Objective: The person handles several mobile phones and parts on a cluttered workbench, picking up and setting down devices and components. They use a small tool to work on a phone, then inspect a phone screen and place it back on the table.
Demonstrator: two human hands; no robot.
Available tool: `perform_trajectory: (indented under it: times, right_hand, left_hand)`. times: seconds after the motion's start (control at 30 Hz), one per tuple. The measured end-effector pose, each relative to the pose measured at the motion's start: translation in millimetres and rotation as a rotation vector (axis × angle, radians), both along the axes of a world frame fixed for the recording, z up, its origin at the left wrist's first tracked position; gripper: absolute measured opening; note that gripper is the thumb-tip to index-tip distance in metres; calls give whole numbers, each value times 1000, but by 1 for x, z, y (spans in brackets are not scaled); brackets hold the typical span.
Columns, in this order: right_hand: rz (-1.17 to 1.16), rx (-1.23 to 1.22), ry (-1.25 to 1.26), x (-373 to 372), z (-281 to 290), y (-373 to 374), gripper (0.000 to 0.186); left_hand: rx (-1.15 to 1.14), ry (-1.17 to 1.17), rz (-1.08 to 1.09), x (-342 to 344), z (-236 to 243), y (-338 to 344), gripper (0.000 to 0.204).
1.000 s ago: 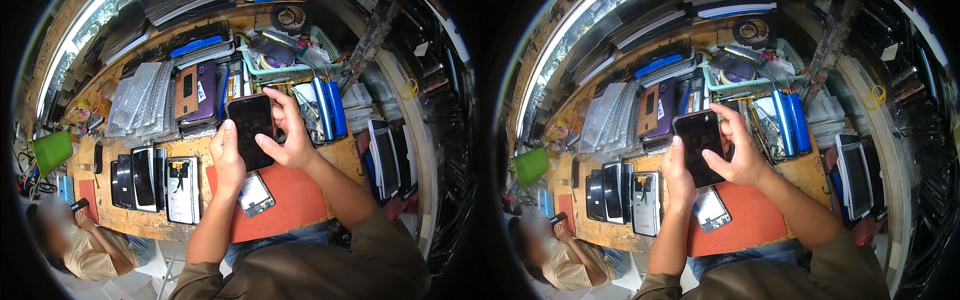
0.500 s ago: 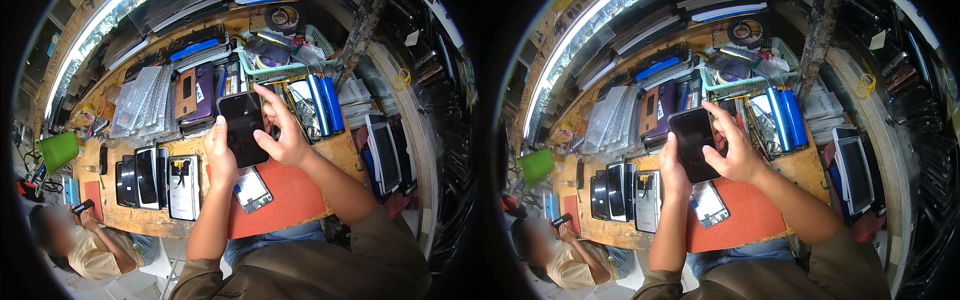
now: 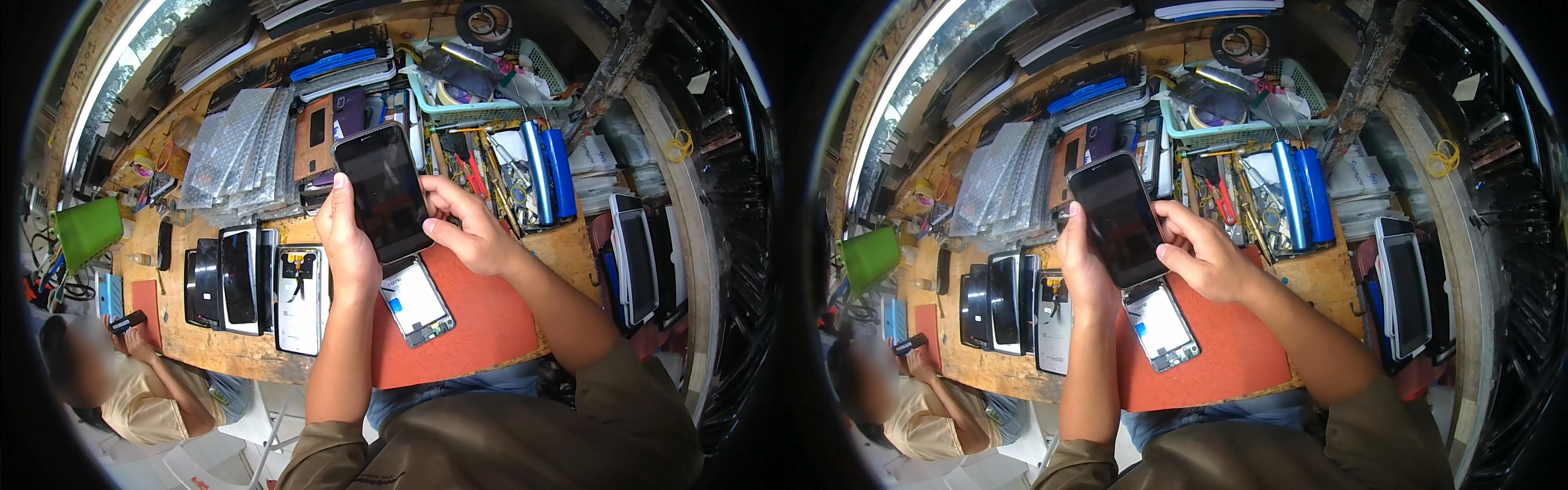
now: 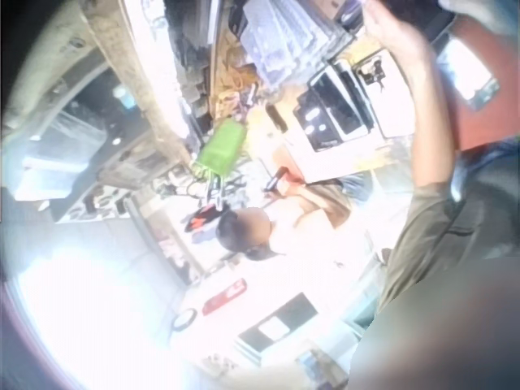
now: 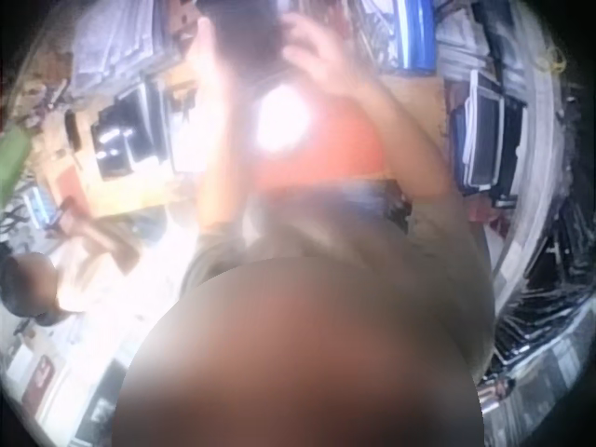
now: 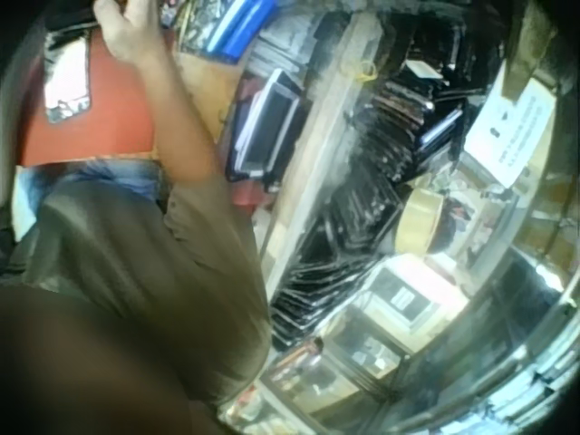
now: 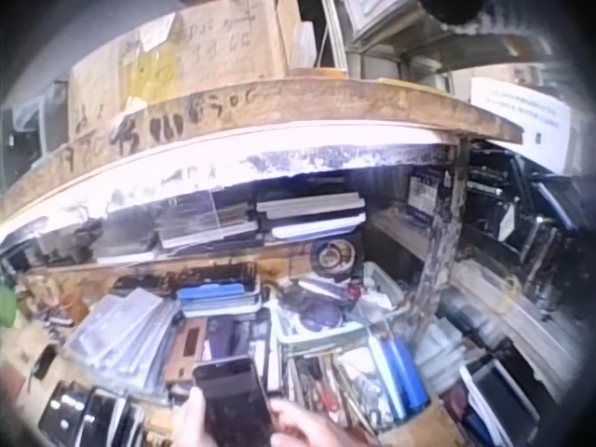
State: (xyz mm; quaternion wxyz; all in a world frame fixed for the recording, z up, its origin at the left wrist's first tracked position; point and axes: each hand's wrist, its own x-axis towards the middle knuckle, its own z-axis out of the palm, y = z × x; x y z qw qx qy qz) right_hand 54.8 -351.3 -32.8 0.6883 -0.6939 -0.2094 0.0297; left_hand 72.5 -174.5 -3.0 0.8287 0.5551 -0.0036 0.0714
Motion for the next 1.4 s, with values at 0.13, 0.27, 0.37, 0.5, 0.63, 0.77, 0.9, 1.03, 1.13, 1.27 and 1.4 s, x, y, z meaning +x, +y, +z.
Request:
perform_trajectory:
  times: [0.13,0.27,0.37,0.5,0.63,0.77,0.9,1.03,1.13,1.27,1.4]
  right_hand:
    - [-134,35,-80,1,1,-8,39]
    - [-219,84,-111,4,5,-14,28]
    - [-233,63,-122,5,8,-14,28]
    - [-319,-40,-159,2,8,-8,31]
    - [-271,37,-155,4,9,-9,31]
    - [-234,0,-140,3,9,-11,42]
    - [-181,29,-91,2,9,-12,47]
    - [-137,34,-65,3,8,-14,55]
    - [-85,65,-68,5,7,-16,67]
    - [94,-87,-66,5,6,-19,83]
    - [105,-121,-65,2,5,-14,85]
  left_hand:
    - [67,12,-44,-4,-1,-9,46]
    - [164,6,-101,-11,-1,-16,48]
    - [131,18,-94,-15,-3,-22,47]
    - [103,24,-110,-16,-6,-20,47]
    - [124,68,-122,-11,-6,-13,42]
    - [62,20,-104,-11,-3,-14,46]
    - [98,30,-74,-10,-1,-17,47]
    - [83,48,-95,-10,-2,-16,48]
    - [81,63,-98,-7,-1,-12,49]
    - [50,65,-51,-2,2,-4,49]
    - [-10,86,-26,2,1,0,47]
